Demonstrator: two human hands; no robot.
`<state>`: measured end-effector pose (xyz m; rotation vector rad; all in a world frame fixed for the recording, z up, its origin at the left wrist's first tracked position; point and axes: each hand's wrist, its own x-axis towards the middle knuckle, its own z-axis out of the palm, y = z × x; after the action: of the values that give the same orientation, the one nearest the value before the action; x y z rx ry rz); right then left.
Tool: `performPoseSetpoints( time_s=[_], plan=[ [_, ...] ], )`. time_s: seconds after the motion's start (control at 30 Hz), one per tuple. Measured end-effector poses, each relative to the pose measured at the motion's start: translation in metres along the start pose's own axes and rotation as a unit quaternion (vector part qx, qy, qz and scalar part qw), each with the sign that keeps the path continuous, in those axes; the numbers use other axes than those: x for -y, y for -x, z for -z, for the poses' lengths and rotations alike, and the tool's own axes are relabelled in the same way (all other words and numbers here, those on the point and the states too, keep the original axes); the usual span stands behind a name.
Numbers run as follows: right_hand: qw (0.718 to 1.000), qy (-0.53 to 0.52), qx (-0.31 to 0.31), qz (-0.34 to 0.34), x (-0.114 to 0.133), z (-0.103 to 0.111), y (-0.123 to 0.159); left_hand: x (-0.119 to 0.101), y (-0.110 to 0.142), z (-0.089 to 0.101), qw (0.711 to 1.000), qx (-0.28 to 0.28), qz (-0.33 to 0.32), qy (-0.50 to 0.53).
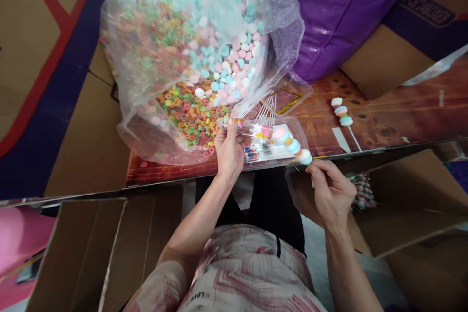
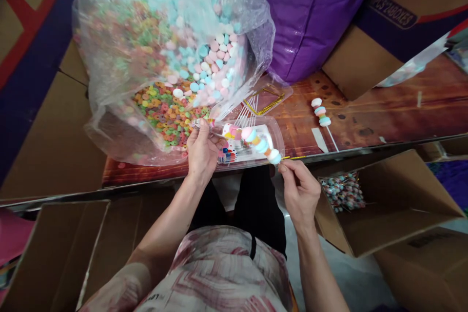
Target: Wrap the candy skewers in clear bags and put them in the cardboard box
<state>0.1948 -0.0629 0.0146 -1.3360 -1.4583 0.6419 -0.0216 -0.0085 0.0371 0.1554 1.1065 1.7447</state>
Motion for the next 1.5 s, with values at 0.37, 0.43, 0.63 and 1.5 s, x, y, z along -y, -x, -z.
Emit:
performPoseSetpoints(
  time_s=[0.37,0.43,0.63,1.5],
  plan=[
    [0.989,0.087,0.034,0.116,0.010,0.007,-0.009,0.011,0.000,0.008,0.994,0.039,-0.094,-0.042],
    [0.992,0.064,0.044,0.098,0.010,0.001,-0.008,0.015,0.001,0.010,0.991,0.064,-0.102,-0.055],
    [0.993,0.066,0.029,0.098,0.011,-0.019,-0.005,0.023,0.005,0.008,0.989,0.104,-0.089,-0.060],
    [0.982,-0.062,0.130,-0.121,0.035,-0.049,-0.007,0.018,0.017,-0.002,0.980,0.182,0.078,-0.035]
  ],
)
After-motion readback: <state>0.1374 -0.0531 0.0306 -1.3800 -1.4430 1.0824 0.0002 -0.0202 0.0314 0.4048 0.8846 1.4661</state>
